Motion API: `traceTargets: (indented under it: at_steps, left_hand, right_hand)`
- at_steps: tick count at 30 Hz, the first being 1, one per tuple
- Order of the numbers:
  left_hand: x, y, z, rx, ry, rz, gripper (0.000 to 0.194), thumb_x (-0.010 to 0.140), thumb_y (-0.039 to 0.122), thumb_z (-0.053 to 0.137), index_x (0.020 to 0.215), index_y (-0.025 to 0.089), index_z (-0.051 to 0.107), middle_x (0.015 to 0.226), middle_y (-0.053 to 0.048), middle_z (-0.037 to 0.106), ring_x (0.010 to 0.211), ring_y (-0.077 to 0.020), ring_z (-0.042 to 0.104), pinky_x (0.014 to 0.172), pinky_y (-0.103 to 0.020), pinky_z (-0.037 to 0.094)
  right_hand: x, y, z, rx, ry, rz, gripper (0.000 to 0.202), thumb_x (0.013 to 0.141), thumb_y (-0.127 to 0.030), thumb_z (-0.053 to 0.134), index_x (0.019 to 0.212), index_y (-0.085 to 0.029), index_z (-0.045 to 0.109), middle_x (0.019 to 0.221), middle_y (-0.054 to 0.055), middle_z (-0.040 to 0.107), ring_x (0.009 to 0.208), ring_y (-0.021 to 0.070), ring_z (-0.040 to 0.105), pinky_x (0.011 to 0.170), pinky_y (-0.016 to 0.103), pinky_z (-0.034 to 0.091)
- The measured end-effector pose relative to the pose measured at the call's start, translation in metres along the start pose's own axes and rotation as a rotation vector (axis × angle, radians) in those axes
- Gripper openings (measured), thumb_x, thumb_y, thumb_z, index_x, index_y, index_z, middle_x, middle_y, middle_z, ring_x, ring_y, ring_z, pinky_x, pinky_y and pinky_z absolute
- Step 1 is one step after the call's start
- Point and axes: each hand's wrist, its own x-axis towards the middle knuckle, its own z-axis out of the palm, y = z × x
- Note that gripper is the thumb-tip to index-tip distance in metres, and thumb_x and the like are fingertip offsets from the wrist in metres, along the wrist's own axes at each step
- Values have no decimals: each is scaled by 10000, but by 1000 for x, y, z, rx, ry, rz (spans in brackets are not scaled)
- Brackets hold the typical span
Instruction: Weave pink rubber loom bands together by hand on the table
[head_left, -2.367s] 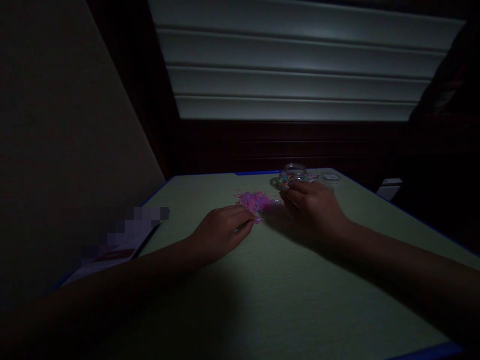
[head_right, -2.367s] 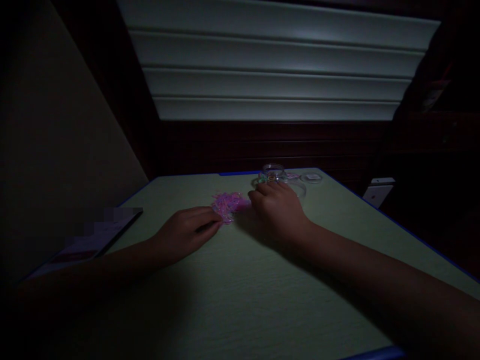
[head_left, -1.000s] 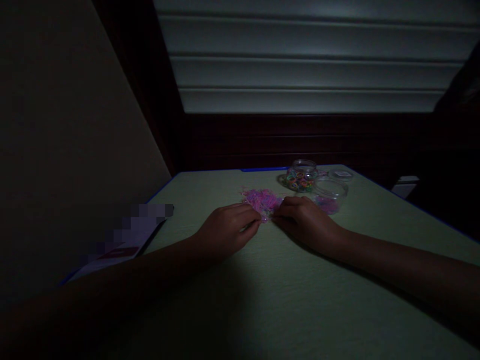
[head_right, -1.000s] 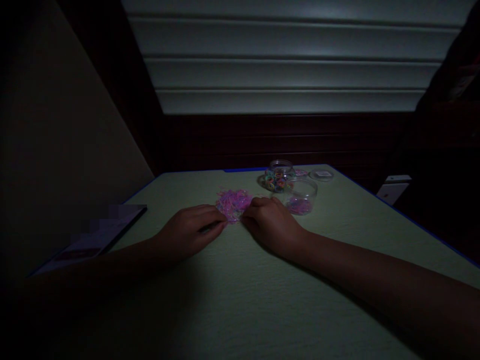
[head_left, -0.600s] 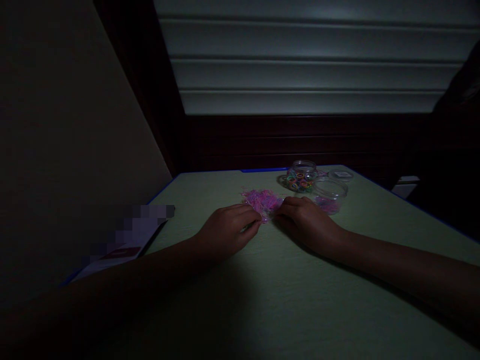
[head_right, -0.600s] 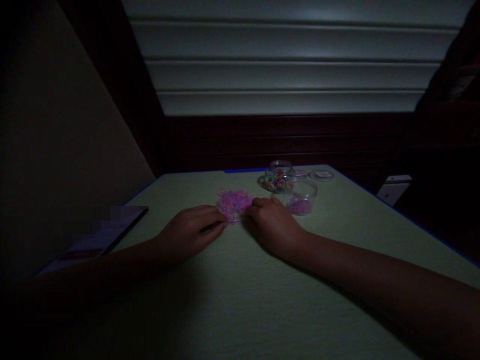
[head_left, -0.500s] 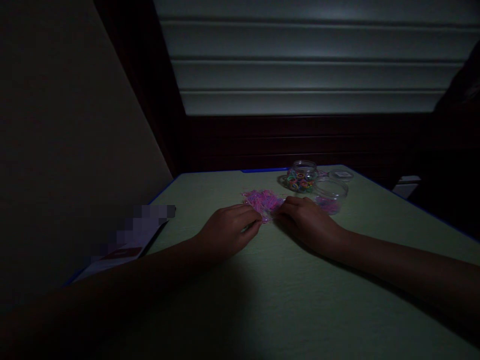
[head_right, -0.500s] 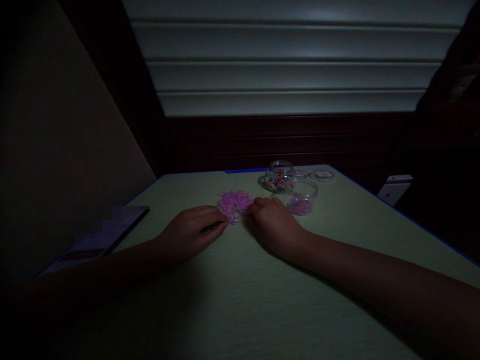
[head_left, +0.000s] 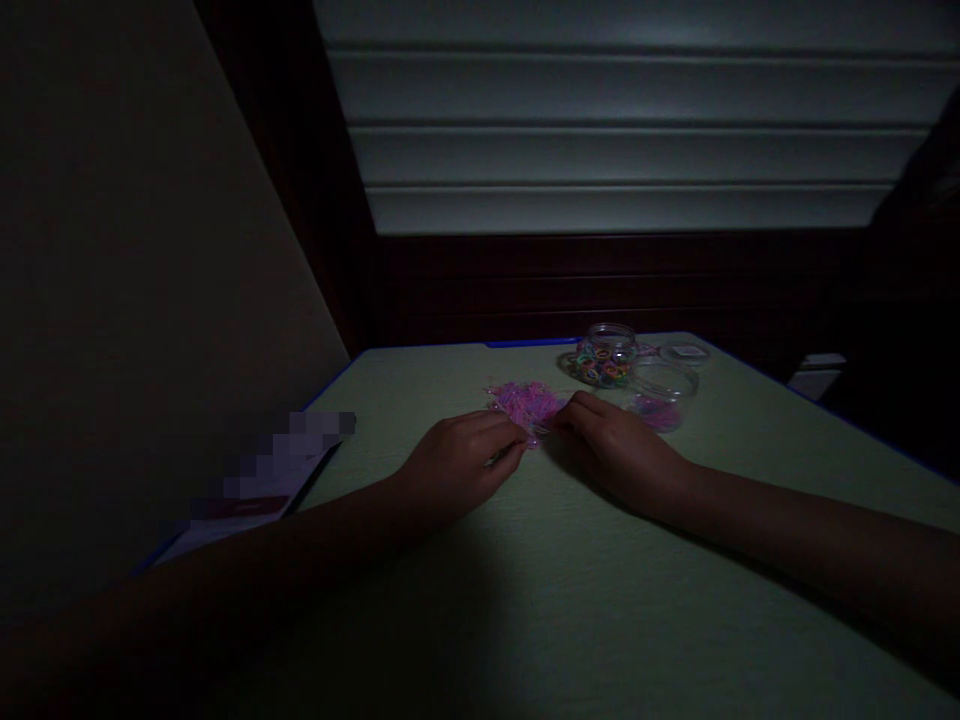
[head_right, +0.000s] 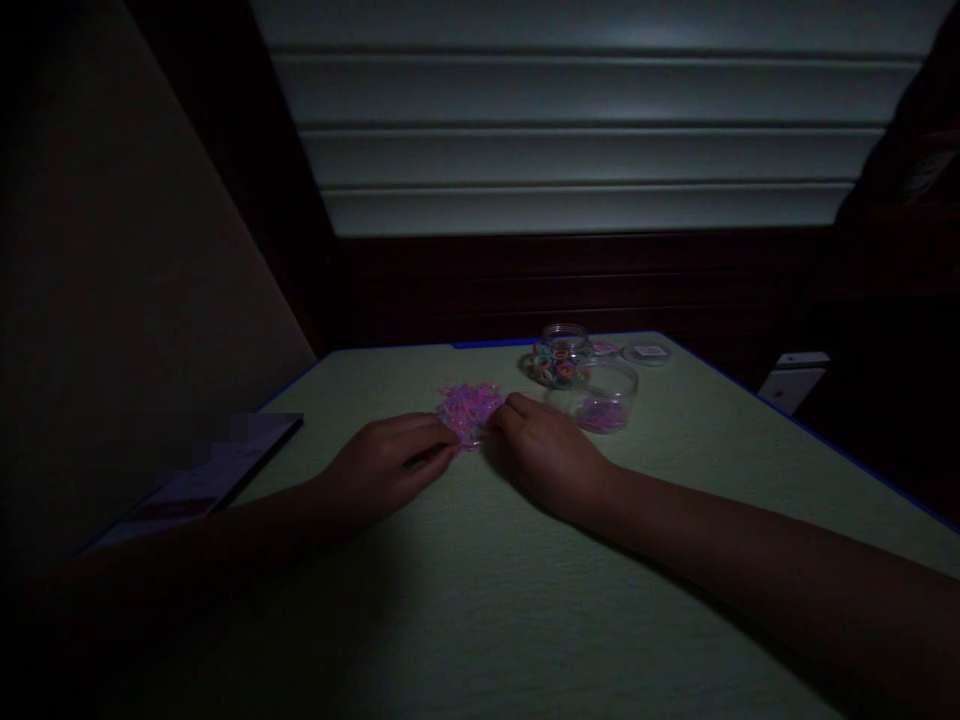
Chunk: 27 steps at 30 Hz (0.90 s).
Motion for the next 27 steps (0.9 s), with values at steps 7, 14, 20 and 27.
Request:
traceTargets:
  at_steps: [7, 14, 20, 27]
  left_hand:
    - [-2, -1, 3, -1, 40, -21, 211, 835, 240, 467, 998, 173, 583, 880, -40, 635, 762, -121, 582, 675, -233, 466]
    - [-2, -2, 3, 10, 14, -1, 216, 852, 272, 456, 1000, 180, 584, 900, -32, 635, 799, -126, 582, 699, -235, 460]
    - [-1, -2, 2, 5, -26, -7, 215, 866, 266, 437, 981, 173, 593, 891, -32, 634, 809, -130, 576, 717, -246, 455]
    - [-1, -2, 2, 5, -13, 13, 192, 868, 251, 433, 942, 175, 593, 875, -26, 628, 795, -122, 571, 701, -232, 445]
  right_hand:
    - [-1, -4, -4, -11, 3, -79, 162, 855, -146, 414, 943, -129, 549, 855, 78, 553, 729, 139, 516, 646, 246, 409]
    - [-2, -4, -4, -72, 14, -145, 169, 864, -158, 408, 963, -128, 541, 877, 81, 549, 743, 145, 504, 669, 253, 403]
    - [-3, -3, -5, -120, 20, -182, 170, 868, -176, 412, 968, -135, 543, 856, 72, 548, 727, 147, 493, 644, 258, 385]
    - [-3, -2, -4, -113, 26, -198, 155, 861, -172, 430, 959, -133, 544, 850, 69, 548, 715, 139, 493, 640, 251, 384]
